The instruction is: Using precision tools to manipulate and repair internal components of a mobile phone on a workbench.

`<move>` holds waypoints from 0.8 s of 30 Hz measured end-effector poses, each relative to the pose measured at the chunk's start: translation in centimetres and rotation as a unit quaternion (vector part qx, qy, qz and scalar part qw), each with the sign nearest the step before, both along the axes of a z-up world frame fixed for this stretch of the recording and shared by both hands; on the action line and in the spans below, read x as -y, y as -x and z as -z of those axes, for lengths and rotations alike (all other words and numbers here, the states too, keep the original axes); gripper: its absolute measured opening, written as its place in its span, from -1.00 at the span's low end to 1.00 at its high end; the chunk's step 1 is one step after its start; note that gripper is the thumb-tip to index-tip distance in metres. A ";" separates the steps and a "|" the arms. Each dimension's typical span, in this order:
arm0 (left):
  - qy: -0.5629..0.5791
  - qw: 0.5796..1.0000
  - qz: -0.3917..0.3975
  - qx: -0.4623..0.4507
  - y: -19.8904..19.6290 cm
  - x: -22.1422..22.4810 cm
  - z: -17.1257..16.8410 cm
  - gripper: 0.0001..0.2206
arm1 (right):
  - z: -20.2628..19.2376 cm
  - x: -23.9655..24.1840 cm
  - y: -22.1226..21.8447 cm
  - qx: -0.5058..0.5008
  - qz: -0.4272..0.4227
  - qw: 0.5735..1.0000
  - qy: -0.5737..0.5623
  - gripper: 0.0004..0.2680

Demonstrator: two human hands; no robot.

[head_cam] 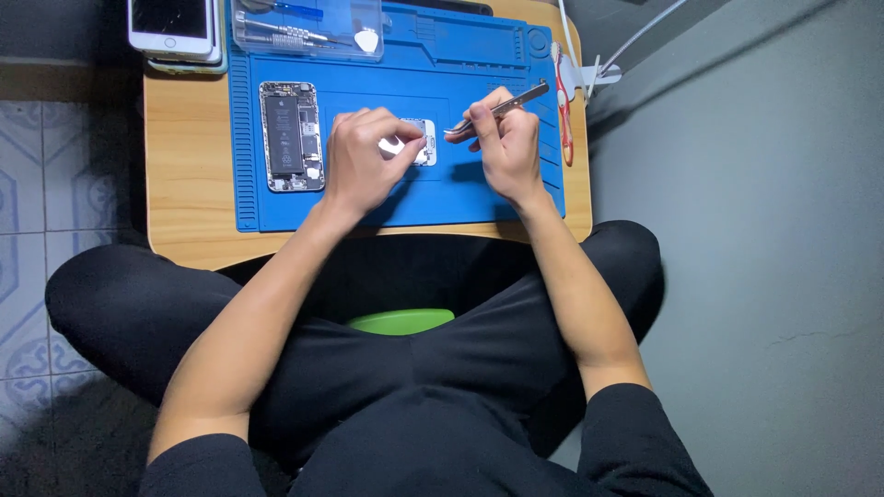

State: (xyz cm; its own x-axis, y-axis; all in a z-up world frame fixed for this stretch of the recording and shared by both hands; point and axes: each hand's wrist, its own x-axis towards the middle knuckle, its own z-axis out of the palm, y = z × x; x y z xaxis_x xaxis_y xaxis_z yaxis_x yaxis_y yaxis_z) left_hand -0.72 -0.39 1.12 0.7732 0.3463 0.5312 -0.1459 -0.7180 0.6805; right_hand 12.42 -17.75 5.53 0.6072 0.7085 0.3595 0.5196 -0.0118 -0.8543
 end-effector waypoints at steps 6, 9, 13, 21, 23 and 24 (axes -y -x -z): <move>0.049 0.998 0.002 0.029 0.1 0.0 -0.5 -0.92 | 0.7 -0.6 0.7 0.065 -0.002 0.997 -0.052 -0.75; 0.039 0.999 0.004 0.031 0.0 -0.1 -0.2 -0.92 | 1.0 -1.0 0.7 0.069 0.003 0.996 -0.062 -0.75; 0.047 0.999 0.002 0.020 0.2 0.0 -0.6 -0.91 | 1.7 -1.3 0.6 0.086 0.005 0.995 -0.052 -0.74; 0.052 0.999 0.000 0.013 0.1 0.1 -0.5 -0.91 | 2.3 -1.2 0.6 0.091 0.021 0.994 -0.050 -0.76; 0.051 0.999 0.002 0.012 0.0 0.1 -0.3 -0.90 | 1.7 -1.5 0.9 0.089 0.025 0.994 -0.050 -0.76; 0.050 0.999 0.003 0.012 0.1 0.0 -0.3 -0.90 | 1.4 -1.7 1.1 0.087 0.028 0.995 -0.050 -0.76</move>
